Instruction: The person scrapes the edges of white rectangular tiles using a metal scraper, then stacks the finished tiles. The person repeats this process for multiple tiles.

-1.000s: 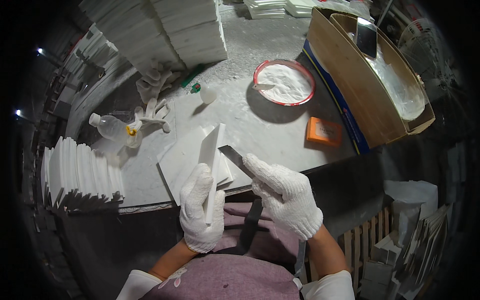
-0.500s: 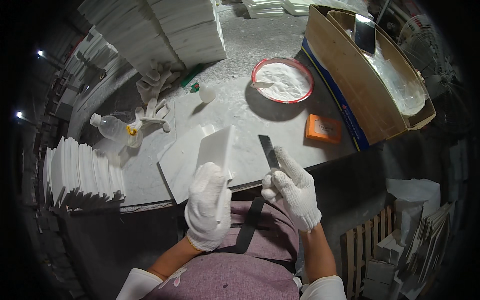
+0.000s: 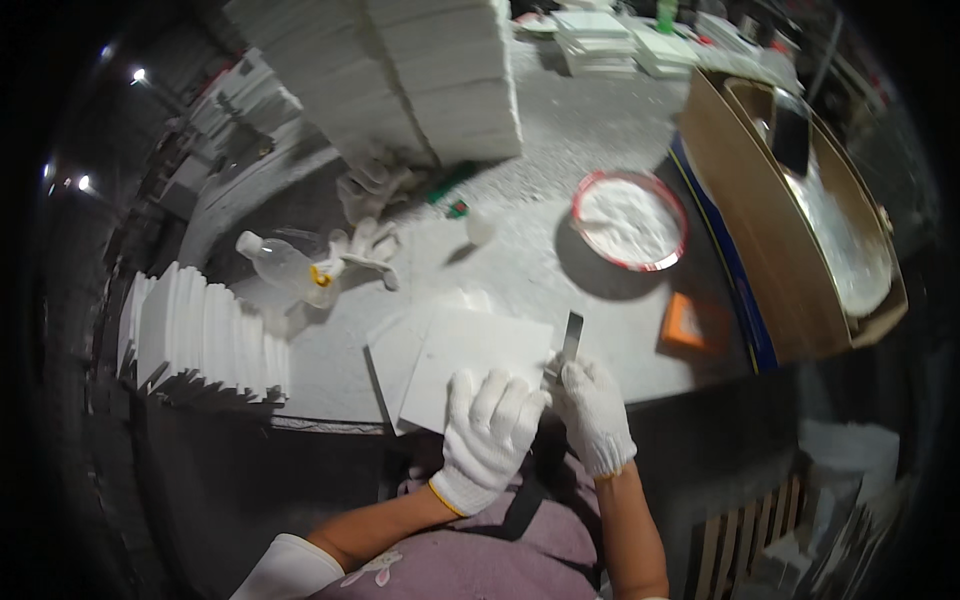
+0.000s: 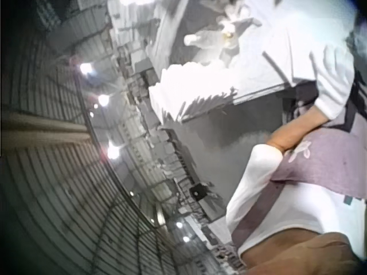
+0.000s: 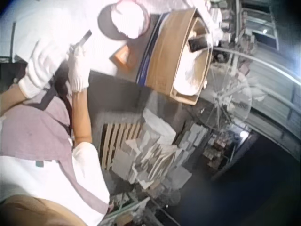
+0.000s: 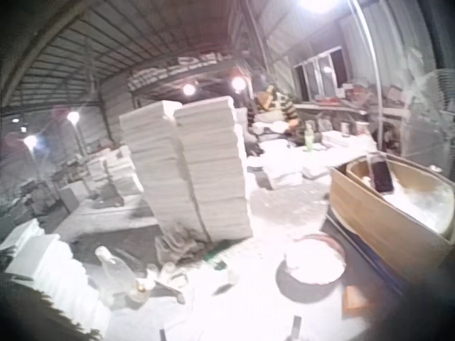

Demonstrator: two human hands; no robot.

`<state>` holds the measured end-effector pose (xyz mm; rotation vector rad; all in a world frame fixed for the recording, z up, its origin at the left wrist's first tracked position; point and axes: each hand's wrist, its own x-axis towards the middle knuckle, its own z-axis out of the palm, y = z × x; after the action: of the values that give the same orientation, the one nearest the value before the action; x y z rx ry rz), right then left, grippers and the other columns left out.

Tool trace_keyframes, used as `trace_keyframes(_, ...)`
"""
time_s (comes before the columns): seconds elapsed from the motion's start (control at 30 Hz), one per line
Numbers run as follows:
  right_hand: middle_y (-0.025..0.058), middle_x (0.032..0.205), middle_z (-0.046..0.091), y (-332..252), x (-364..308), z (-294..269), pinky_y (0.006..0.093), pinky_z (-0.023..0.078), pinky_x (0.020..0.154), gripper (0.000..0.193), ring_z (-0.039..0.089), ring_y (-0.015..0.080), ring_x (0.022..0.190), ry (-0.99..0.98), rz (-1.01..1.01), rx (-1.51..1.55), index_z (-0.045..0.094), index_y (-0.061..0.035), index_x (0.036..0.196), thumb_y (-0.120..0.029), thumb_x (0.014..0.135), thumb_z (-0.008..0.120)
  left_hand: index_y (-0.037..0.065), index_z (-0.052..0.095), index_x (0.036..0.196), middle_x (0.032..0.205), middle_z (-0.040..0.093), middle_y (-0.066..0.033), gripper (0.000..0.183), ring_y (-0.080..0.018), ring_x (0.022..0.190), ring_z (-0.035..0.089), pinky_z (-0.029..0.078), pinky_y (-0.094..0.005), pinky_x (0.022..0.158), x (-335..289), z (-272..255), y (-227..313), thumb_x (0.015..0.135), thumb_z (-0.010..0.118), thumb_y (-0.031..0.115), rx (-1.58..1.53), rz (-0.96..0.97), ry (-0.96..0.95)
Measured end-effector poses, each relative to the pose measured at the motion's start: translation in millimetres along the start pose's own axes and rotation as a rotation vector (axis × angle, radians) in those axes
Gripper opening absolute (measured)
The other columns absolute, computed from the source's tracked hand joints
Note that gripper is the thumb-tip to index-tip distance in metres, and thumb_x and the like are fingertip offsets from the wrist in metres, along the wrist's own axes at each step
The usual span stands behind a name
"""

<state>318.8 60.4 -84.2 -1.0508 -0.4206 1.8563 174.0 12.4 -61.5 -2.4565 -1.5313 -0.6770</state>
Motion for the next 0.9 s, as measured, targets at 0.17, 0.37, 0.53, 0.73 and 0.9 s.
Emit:
trace_keyframes(0.17,0.0048,0.101,0.065,10.2,39.3,-2.5,0.0242,0.05,0.074,0.026,0.06,0.0106,0.085,-0.128,-0.028,-0.148,0.059,-0.0001,0.116,-0.021,0.101,0.058,0.017,0.053,0.127,0.125,0.051,-0.0033,0.037,-0.0248,0.122,0.049,0.042,-0.051,0.099,-21.6,13.8,-13.4,0.09,0.058,0.019,0.321,-0.167,-0.135)
trace_keyframes(0.37,0.012,0.112,0.066,-13.1,40.7,-5.0,0.0336,0.057,0.083,0.031,0.066,0.0174,0.097,-0.06,-0.12,-0.179,0.056,0.0031,0.121,-0.02,0.101,0.058,0.014,0.047,0.137,0.134,0.048,-0.0095,0.054,-0.0326,0.127,0.044,0.029,-0.0575,0.109,-11.9,6.1,-22.4,0.088,0.062,0.032,0.18,-0.221,-0.34)
trace_keyframes(0.53,0.0126,0.116,0.065,-8.6,30.2,1.9,0.0338,0.056,0.089,0.034,0.066,0.0189,0.102,-0.078,-0.029,-0.164,0.054,0.0038,0.123,-0.022,0.101,0.058,0.011,0.044,0.144,0.149,0.037,-0.0212,0.088,-0.045,0.14,0.028,0.014,-0.0682,0.112,-11.9,3.2,-52.8,0.074,0.07,0.058,0.285,-0.028,-0.376)
trace_keyframes(0.73,0.0085,0.105,0.066,-4.8,36.5,20.1,0.0275,0.053,0.081,0.03,0.063,0.0138,0.089,-0.068,0.02,-0.204,0.057,0.0019,0.119,-0.022,0.1,0.059,0.004,0.05,0.137,0.135,0.051,-0.0204,0.094,-0.0364,0.137,0.039,0.009,-0.0574,0.119,-5.7,-22.7,-15.4,0.074,0.061,0.073,-0.32,0.106,-0.459)
trace_keyframes(0.9,0.0075,0.103,0.064,-1.1,43.4,14.9,0.0306,0.053,0.084,0.027,0.062,0.0158,0.093,-0.13,-0.014,-0.222,0.058,-0.0011,0.113,-0.024,0.1,0.06,0.001,0.063,0.118,0.125,0.059,-0.0205,0.063,-0.0406,0.121,0.052,0.037,-0.0514,0.106,3.2,-14.3,-56.2,0.088,0.056,0.056,-0.494,-0.118,-0.116)
